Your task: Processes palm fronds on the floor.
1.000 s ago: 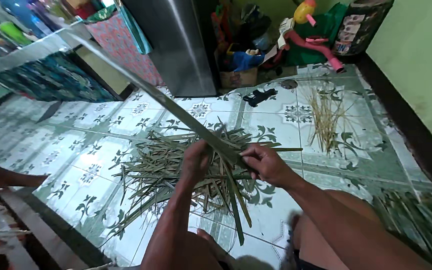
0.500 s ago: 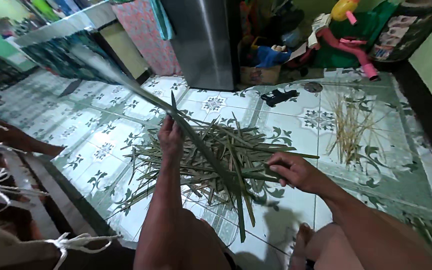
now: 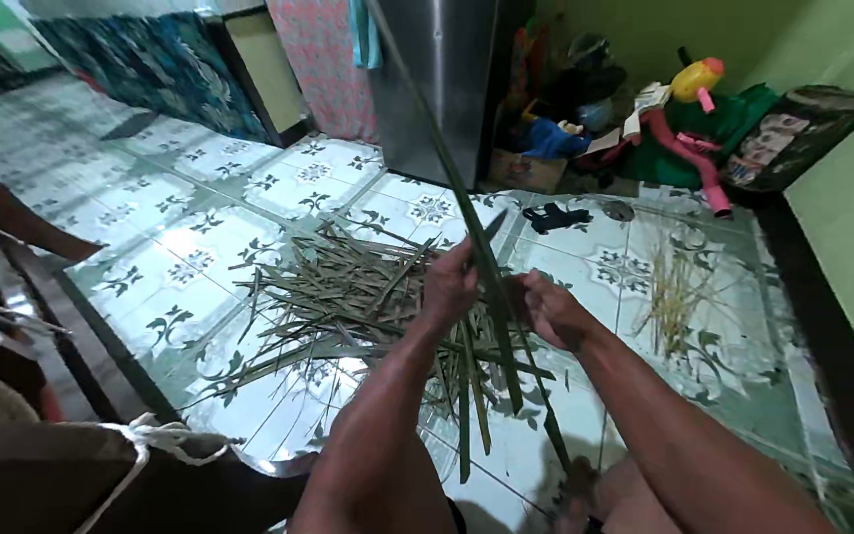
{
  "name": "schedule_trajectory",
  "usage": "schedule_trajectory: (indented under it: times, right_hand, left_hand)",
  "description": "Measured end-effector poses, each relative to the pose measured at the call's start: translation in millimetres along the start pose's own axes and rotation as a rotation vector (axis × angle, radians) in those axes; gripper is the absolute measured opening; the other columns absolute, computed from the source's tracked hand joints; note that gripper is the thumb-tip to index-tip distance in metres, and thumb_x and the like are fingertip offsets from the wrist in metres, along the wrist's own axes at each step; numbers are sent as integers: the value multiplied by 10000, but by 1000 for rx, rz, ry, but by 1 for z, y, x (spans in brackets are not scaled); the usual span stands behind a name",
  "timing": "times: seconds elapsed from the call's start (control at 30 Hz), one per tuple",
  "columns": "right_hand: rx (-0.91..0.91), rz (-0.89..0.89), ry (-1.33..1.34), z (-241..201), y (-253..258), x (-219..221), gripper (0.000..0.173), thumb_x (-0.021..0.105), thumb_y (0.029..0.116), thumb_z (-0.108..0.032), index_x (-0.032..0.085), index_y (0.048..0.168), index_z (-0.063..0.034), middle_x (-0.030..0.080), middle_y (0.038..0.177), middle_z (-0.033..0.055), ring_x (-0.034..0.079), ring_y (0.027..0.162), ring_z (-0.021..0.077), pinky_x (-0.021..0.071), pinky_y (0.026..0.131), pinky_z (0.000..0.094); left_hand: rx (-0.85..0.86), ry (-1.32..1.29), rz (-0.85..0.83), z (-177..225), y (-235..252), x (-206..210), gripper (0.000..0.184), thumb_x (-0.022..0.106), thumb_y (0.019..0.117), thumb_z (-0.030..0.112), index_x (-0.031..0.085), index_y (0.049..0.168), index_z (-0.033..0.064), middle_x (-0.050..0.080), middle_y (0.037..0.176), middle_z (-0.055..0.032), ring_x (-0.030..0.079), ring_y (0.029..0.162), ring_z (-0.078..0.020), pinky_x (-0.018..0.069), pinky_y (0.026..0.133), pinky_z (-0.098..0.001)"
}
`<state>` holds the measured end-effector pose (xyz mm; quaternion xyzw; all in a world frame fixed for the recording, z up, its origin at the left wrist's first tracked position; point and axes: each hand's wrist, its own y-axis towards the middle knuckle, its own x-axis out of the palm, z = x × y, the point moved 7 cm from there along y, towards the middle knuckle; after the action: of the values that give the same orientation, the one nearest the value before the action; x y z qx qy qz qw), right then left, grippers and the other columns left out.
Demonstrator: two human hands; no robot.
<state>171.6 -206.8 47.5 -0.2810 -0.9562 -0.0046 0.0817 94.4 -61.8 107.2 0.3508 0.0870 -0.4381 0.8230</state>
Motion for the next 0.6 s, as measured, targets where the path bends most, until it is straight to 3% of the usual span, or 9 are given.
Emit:
schedule_trajectory:
  times: [0.07, 0.13, 0.17, 0.23, 0.37, 0.43, 0.5, 0.53, 0.6]
  right_hand:
    - [19, -60, 97, -14, 10, 20, 618, 204, 1084, -504, 505, 1338, -28, 700, 1110, 118, 712, 910, 227, 617, 795, 396]
    - [36, -51, 114, -24, 21, 32, 480, 241, 1108, -394, 521, 1277, -41, 699, 974, 91, 686, 709, 169, 597, 607, 304]
    - [39, -19, 80, -28, 26, 35, 400, 249, 1118, -306, 536, 1228, -50, 672, 863, 52, 620, 584, 109, 537, 501, 236]
    - [24, -10, -43, -33, 34, 39, 301, 272, 1094, -198, 539, 1145, -69, 576, 682, -30, 492, 463, 31, 427, 413, 167]
    - [-57, -14, -564, -24, 34, 22, 330, 405, 1097, -256, 650, 1105, -35, 557, 710, -18, 507, 547, 71, 465, 512, 251]
    - [-90, -37, -744, -15, 23, 3, 354, 425, 1083, -272, 683, 1076, -29, 571, 718, 5, 514, 576, 87, 469, 552, 290]
    - [-76, -55, -861, -8, 5, -25, 350, 448, 1070, -272, 701, 1048, -31, 585, 725, 21, 520, 588, 95, 475, 571, 316]
    - [-50, -58, -896, -5, -5, -41, 349, 457, 1066, -276, 701, 1041, -28, 591, 733, 32, 523, 594, 106, 479, 581, 335]
    - [13, -36, -922, 4, -27, -78, 352, 478, 1042, -308, 708, 1020, -43, 572, 698, 18, 496, 559, 107, 452, 546, 335]
  left_hand:
    - [54, 116, 19, 1, 0, 2, 452, 612, 975, 94, 584, 1425, 60, 728, 1090, -145, 713, 971, -259, 580, 888, -498]
    - [54, 177, 30, -1, 1, -4, 452, 622, 982, 151, 589, 1428, 87, 731, 1046, -138, 716, 943, -270, 583, 867, -507]
    - [63, 192, 43, -1, 1, -9, 436, 611, 997, 165, 595, 1426, 96, 734, 1034, -136, 718, 930, -273, 584, 851, -509]
    - [88, 210, 96, 0, 4, -27, 388, 594, 1010, 164, 621, 1389, 88, 728, 992, -131, 716, 881, -273, 588, 796, -503]
    - [2, 131, 326, -13, 6, -85, 258, 587, 1019, 111, 667, 1223, -27, 724, 1019, -178, 717, 889, -276, 588, 832, -488]
    - [-97, 26, 420, -28, 4, -114, 350, 543, 1046, 119, 609, 1357, -28, 702, 1219, -195, 700, 1091, -256, 542, 996, -455]
    - [-186, -90, 493, -42, 0, -139, 403, 507, 1068, 140, 539, 1439, -13, 645, 1344, -190, 646, 1214, -224, 486, 1080, -413]
    - [-212, -126, 535, -49, -2, -151, 411, 508, 1071, 154, 532, 1453, 5, 643, 1350, -174, 649, 1194, -195, 495, 1060, -386]
    - [-268, -167, 621, -67, -9, -169, 413, 520, 1071, 180, 533, 1455, 29, 665, 1286, -147, 659, 1020, -144, 530, 917, -339]
